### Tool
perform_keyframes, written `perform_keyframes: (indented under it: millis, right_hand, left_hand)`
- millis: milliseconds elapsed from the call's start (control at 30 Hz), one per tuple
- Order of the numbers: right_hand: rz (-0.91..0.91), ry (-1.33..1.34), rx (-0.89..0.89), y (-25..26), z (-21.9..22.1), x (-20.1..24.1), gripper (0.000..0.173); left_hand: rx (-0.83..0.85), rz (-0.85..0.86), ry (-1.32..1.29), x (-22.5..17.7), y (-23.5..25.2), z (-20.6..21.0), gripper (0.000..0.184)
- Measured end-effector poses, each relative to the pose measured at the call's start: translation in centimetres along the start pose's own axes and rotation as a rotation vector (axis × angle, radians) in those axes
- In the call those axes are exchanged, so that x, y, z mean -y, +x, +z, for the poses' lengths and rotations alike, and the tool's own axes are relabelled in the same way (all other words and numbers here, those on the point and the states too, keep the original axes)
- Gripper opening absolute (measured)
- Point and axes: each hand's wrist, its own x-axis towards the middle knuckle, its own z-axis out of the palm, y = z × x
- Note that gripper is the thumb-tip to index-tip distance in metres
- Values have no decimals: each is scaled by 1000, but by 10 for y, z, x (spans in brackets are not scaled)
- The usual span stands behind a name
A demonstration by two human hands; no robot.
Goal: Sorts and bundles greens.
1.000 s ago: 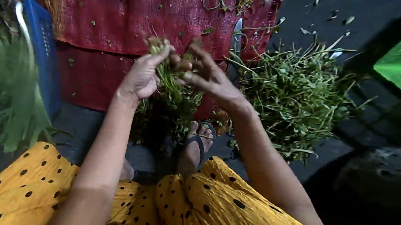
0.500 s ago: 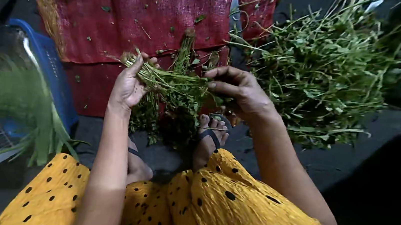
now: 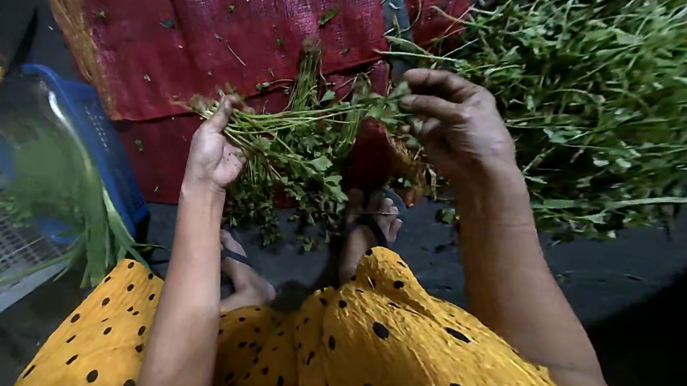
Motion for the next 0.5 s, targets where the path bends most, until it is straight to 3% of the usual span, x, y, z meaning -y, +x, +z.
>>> perform_keyframes:
  millis: [100,167,267,367,500]
  right_hand:
    - [-116,-39,-211,1,-11,-7,26]
    - [-242,-149,-247,-3,-7,-10,23]
    - [-330,-220,-38,-20,20,-11,27]
    - [-326,-213,271,-31,54,-24,51]
    - [-287,-268,427,-47,79,-49,26]
  left_hand:
    - [-25,12,-83,2,0,-3,26]
    - [-49,15,-104,2,1,-3,29]
    - [-124,39,-128,2,0,1,27]
    - [-196,57,-213,1,-4,10,23]
    - [-214,78,-330,-2,-11,16,27]
